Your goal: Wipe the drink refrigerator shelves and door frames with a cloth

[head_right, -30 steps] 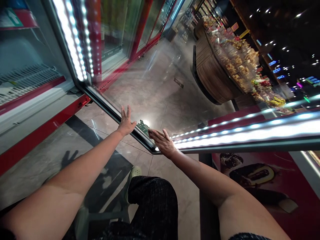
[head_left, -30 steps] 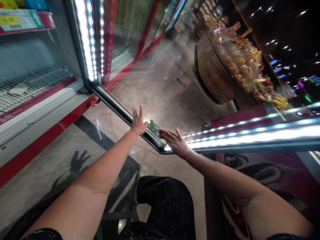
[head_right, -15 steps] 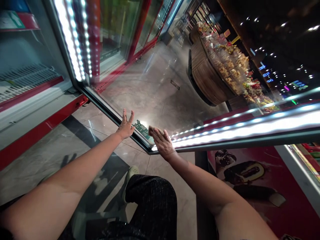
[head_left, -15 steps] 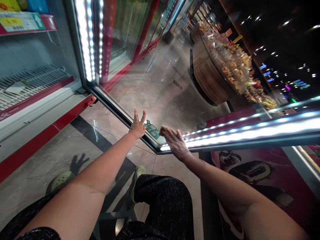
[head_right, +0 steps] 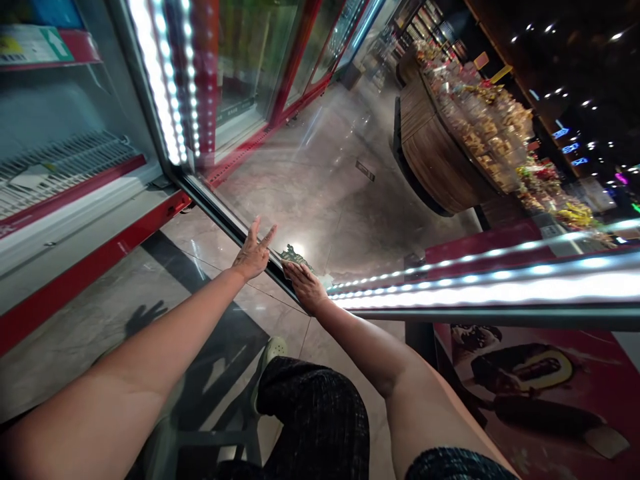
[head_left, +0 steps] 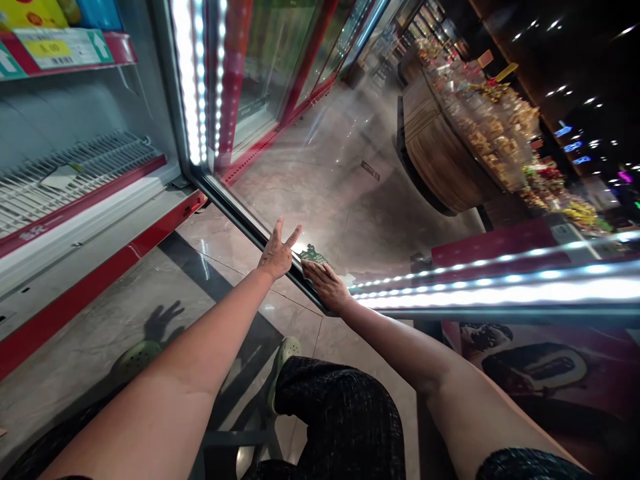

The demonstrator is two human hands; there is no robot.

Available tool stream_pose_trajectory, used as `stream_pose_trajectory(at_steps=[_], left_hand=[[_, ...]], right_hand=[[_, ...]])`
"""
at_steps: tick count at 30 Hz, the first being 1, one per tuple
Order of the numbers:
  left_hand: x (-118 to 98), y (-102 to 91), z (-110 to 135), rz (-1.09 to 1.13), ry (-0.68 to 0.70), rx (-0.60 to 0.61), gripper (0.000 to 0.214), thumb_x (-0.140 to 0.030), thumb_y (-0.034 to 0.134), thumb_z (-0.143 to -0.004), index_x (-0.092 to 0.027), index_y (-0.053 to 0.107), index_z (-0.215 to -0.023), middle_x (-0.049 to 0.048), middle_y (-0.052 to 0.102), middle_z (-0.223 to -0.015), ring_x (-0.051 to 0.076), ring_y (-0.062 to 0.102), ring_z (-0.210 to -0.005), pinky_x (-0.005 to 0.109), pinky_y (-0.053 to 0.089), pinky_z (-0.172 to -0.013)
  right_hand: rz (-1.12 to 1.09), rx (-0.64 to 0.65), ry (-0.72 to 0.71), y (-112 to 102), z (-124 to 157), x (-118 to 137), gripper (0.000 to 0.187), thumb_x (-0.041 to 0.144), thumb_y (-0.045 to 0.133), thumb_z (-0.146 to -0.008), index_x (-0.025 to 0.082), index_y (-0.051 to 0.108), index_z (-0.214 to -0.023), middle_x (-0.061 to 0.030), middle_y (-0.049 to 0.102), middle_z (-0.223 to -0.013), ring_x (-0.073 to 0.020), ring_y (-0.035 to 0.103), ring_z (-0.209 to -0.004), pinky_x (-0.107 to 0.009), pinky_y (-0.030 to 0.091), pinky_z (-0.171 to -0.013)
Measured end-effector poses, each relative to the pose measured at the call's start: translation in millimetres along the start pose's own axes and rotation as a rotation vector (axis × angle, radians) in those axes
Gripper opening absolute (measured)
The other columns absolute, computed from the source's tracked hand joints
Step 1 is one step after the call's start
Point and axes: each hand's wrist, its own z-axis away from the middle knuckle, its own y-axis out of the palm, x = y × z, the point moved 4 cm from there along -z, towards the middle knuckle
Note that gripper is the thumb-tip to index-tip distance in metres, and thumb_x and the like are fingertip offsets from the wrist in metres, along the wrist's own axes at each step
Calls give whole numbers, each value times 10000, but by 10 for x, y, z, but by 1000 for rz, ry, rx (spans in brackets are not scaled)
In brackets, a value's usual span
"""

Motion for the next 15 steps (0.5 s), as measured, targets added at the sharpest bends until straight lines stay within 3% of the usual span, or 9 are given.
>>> stream_pose_trajectory(at_steps=[5,11,15], left_hand=[[105,-85,-21,3,-71,-57,818,-48,477,-857,-320,340,-1616,88,18,-1745,359,279,-1567,488,334,-1244],[183,-176,-89,-38,-133,-10,843,-22,443,-871,-334,272,-1636,109,-20,-1751,335,262,-1577,494,361,-1221],[268,-260,-119,-75,-187,0,822,-22,429,-891,-337,273,-1635,106,27,-1754,307,260,-1581,462,404,-1196]], right_hand=[[-37,-44,34,82,-365,-39,599,53,368,-996,119,380,-1591,-83,430,-1629,-209,325,-1564,-496,15,-1358],[-31,23,-59,300,-723,57,511,66,419,-976,60,543,-1472,-129,541,-1553,-240,478,-1480,-468,284,-1326],[-46,-25,-72,307,-1027,39,513,75,380,-1003,31,495,-1501,-145,498,-1581,-257,419,-1517,-507,351,-1296]])
